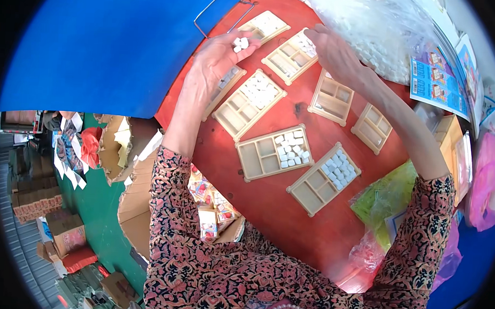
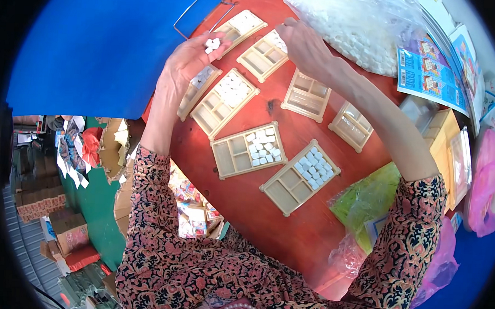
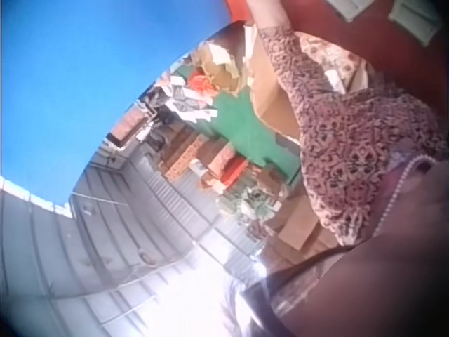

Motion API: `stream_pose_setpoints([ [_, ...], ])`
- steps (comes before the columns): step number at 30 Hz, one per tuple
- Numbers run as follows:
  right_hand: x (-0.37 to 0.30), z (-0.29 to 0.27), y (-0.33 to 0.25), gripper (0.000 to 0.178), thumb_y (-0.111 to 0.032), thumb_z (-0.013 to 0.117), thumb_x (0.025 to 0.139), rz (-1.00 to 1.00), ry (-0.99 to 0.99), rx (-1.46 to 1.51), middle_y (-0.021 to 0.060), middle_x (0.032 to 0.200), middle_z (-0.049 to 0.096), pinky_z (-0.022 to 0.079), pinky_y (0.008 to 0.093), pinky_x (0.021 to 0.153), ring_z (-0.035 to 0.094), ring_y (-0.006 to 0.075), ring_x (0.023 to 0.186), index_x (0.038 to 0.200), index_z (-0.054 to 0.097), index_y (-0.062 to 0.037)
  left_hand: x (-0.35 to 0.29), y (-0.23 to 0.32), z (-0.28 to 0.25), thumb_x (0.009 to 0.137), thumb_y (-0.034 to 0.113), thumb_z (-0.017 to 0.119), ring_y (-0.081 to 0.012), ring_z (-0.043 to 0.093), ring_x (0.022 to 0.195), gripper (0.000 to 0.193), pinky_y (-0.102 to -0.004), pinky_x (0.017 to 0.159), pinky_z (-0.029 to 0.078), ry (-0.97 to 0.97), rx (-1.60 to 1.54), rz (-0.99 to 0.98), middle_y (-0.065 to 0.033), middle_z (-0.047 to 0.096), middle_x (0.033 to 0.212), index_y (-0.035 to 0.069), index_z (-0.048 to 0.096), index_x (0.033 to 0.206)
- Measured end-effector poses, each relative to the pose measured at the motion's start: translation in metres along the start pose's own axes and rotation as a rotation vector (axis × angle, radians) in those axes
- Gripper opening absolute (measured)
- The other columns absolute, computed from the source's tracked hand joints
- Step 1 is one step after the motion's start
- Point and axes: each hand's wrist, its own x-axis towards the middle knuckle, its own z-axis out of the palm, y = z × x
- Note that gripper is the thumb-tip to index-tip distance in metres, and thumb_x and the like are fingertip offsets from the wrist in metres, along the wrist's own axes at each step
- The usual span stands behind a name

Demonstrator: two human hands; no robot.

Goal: Picking small white plastic components from a bulk bag and placing them into divided trays for packaging.

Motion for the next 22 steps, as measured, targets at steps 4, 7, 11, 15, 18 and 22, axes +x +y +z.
stream_pose_setpoints([
  [4,0.032,0.000,-0.024,0.017,-0.011,0.062,0.082,0.055,0.076,0.411,0.0148,0.086,0.063,0.048,0.0371,0.071,0.061,0.0297,0.080,0.091,0.063,0.0037,0.000,-0.002,0.009,0.090,-0.003,0.048,-0.0329,0.062,0.094,0.018,-0.0374,0.084,0.056,-0.050,-0.009,0.031,-0.0225,0.055,0.105,-0.015,0.053,0.102],
  [7,0.046,0.009,-0.043,0.020,-0.016,0.068,0.081,0.147,0.083,0.772,0.0112,0.081,0.067,0.049,0.0319,0.068,0.063,0.0213,0.075,0.087,0.067,0.0035,0.014,-0.012,0.013,0.086,-0.009,0.046,-0.0308,0.061,0.094,0.018,-0.0373,0.084,0.056,-0.097,0.049,0.060,-0.0229,0.056,0.104,-0.017,0.053,0.102],
  [11,0.050,0.025,-0.034,0.020,-0.014,0.071,0.079,0.243,0.025,0.752,0.0078,0.083,0.067,0.049,0.0272,0.067,0.062,0.0127,0.075,0.091,0.068,0.0018,0.023,-0.017,0.020,0.086,-0.008,0.048,-0.0287,0.062,0.090,0.018,-0.0374,0.081,0.057,-0.099,0.057,0.002,-0.0227,0.055,0.104,-0.017,0.053,0.101],
  [15,0.050,0.029,-0.027,0.018,-0.017,0.073,0.072,0.262,0.009,0.907,0.0101,0.068,0.066,0.046,0.0290,0.059,0.061,0.0159,0.064,0.080,0.070,-0.0007,0.022,-0.018,0.021,0.086,-0.008,0.048,-0.0289,0.061,0.091,0.017,-0.0380,0.080,0.057,-0.114,0.107,0.020,-0.0221,0.055,0.104,-0.016,0.054,0.101],
  [18,0.052,0.021,-0.035,0.020,-0.018,0.073,0.071,0.255,0.025,0.867,0.0094,0.067,0.065,0.046,0.0274,0.060,0.061,0.0149,0.063,0.078,0.071,-0.0004,0.026,-0.018,0.018,0.087,-0.008,0.047,-0.0291,0.061,0.093,0.018,-0.0387,0.081,0.057,-0.064,0.065,0.030,-0.0211,0.055,0.103,-0.016,0.053,0.101],
  [22,0.055,0.024,-0.028,0.027,-0.026,0.077,0.066,0.276,0.080,0.905,0.0082,0.070,0.067,0.046,0.0268,0.059,0.060,0.0145,0.062,0.078,0.072,-0.0026,0.029,-0.021,0.027,0.088,-0.005,0.048,-0.0300,0.058,0.100,0.023,-0.0410,0.082,0.055,-0.058,0.046,0.024,-0.0222,0.053,0.111,-0.014,0.051,0.109],
])
